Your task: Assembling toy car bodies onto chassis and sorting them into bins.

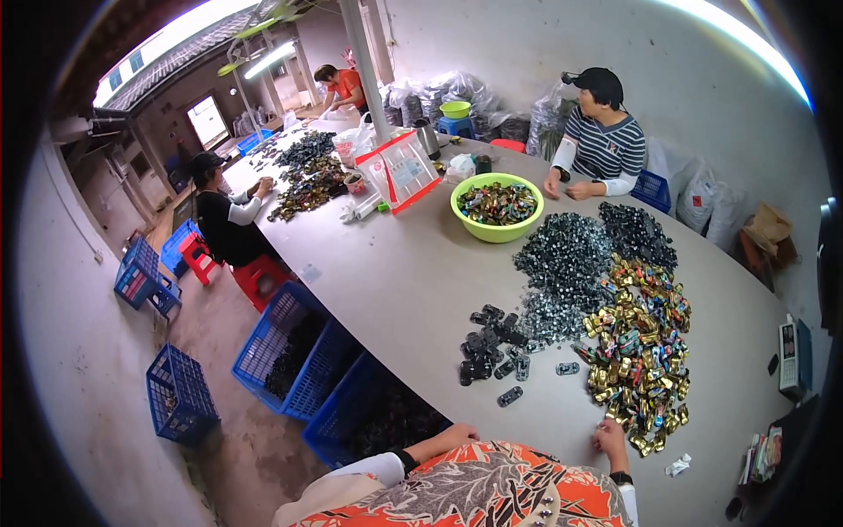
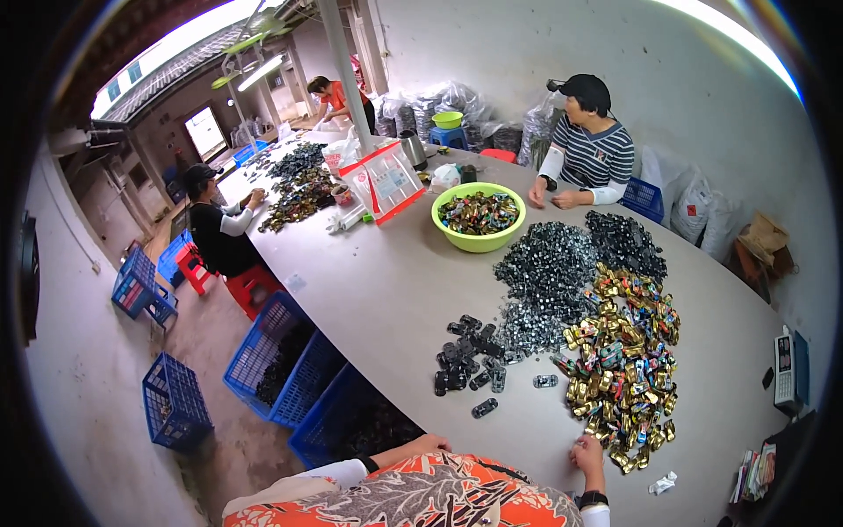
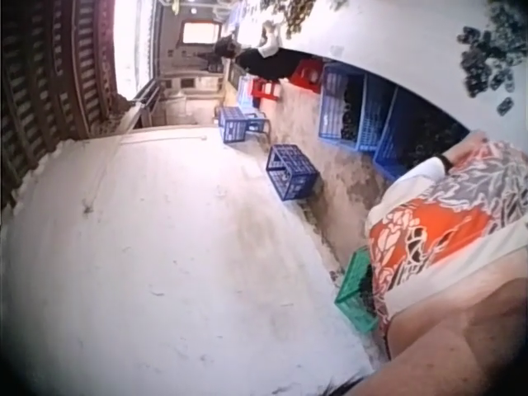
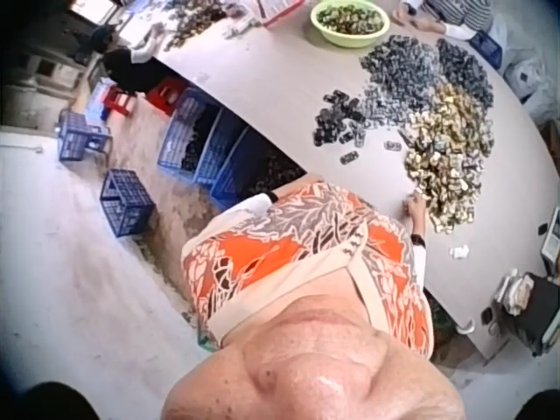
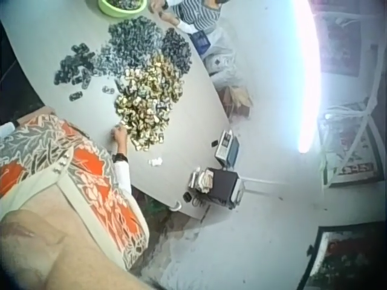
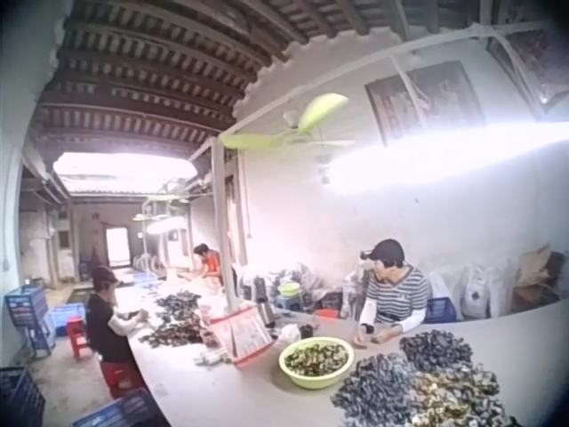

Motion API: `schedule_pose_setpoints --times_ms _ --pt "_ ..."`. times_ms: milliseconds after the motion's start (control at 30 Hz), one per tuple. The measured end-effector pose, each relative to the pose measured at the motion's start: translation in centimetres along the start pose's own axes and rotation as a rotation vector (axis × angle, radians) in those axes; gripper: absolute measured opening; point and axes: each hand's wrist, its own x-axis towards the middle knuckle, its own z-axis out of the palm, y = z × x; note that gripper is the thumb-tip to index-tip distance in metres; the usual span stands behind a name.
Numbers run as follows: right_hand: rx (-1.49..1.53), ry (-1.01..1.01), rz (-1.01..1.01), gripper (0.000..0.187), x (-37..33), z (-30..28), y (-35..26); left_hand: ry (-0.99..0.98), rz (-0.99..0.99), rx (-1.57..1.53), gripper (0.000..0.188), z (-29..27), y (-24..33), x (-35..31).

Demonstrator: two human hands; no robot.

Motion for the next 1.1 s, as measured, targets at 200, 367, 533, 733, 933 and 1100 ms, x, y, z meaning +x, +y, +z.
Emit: schedule_pose_setpoints --times_ms 200,367,533,733,933,1100 --pt "-0.166 -0.132 -0.075 0.014 -5.3 1.9 -0.1 0.072 0.031 0.061 0.032 1.7 -5.6 -1.8" --pt "-0.219 -0.146 -0.112 0.014 -4.6 1.8 -0.5 -0.202 0.005 0.293 0.027 -2.8 -2.7 -7.5" --pt "-0.278 -0.194 -0.161 0.014 -3.4 2.7 -1.1 -0.489 -0.008 0.2 0.027 -3.3 -4.2 -11.5" --pt "-0.334 -0.229 -0.215 0.015 -1.4 4.3 -2.3 -0.339 0.025 0.128 0.027 -3.2 -4.0 -12.9" --pt "-0.401 -0.267 -0.275 0.015 0.6 5.5 -3.9 -0.179 0.062 0.049 0.028 -2.7 -1.9 -12.7" --pt "-0.457 -0.296 -0.308 0.016 1.8 6.3 -5.0 -0.063 0.092 -0.022 0.028 -2.5 -0.3 -12.6"
